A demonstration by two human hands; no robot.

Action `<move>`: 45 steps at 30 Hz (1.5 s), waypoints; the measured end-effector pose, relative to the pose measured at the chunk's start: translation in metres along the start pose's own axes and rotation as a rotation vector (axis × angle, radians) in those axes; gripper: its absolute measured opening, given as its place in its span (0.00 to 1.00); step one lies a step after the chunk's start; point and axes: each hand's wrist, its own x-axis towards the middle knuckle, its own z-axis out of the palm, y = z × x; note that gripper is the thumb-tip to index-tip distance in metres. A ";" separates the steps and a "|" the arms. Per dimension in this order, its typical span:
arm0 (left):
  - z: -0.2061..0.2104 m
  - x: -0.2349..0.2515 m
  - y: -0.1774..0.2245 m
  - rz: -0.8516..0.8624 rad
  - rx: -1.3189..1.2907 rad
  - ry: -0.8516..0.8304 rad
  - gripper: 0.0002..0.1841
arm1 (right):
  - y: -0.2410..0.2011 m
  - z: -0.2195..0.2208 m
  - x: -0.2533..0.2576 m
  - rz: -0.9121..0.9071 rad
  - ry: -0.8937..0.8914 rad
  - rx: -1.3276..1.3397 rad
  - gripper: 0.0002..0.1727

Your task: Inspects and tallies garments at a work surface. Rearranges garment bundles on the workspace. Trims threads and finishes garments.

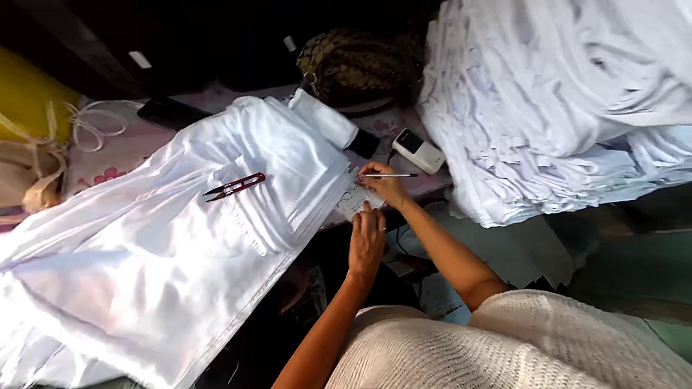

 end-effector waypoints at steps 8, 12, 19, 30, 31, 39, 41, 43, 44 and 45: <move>0.002 -0.001 -0.001 0.022 0.089 0.043 0.21 | 0.001 0.002 0.002 0.021 0.037 0.034 0.10; 0.004 -0.001 -0.004 0.039 0.115 0.081 0.20 | -0.002 0.003 0.004 0.019 0.043 0.064 0.09; 0.004 0.000 -0.004 0.039 0.138 0.074 0.20 | 0.001 0.002 0.005 -0.009 0.036 0.074 0.09; 0.014 -0.002 -0.002 0.027 0.169 0.182 0.19 | 0.000 0.002 0.002 0.013 0.019 0.108 0.08; 0.014 -0.002 -0.002 0.029 0.164 0.175 0.19 | -0.001 0.002 0.003 0.000 0.020 0.111 0.08; 0.010 -0.008 -0.003 0.036 0.100 0.128 0.20 | -0.005 0.004 -0.001 -0.010 0.021 0.089 0.10; 0.006 -0.006 -0.002 0.031 0.078 0.104 0.20 | -0.010 0.002 0.000 0.028 0.032 0.069 0.11; 0.002 -0.006 -0.002 0.031 0.051 0.064 0.20 | -0.009 -0.001 0.000 0.098 0.026 0.063 0.11; 0.002 -0.007 -0.002 0.028 0.043 0.042 0.21 | -0.004 -0.003 0.000 0.110 0.009 0.088 0.11; 0.002 -0.008 -0.003 0.024 0.040 0.022 0.21 | 0.003 -0.002 0.000 0.114 -0.004 0.132 0.11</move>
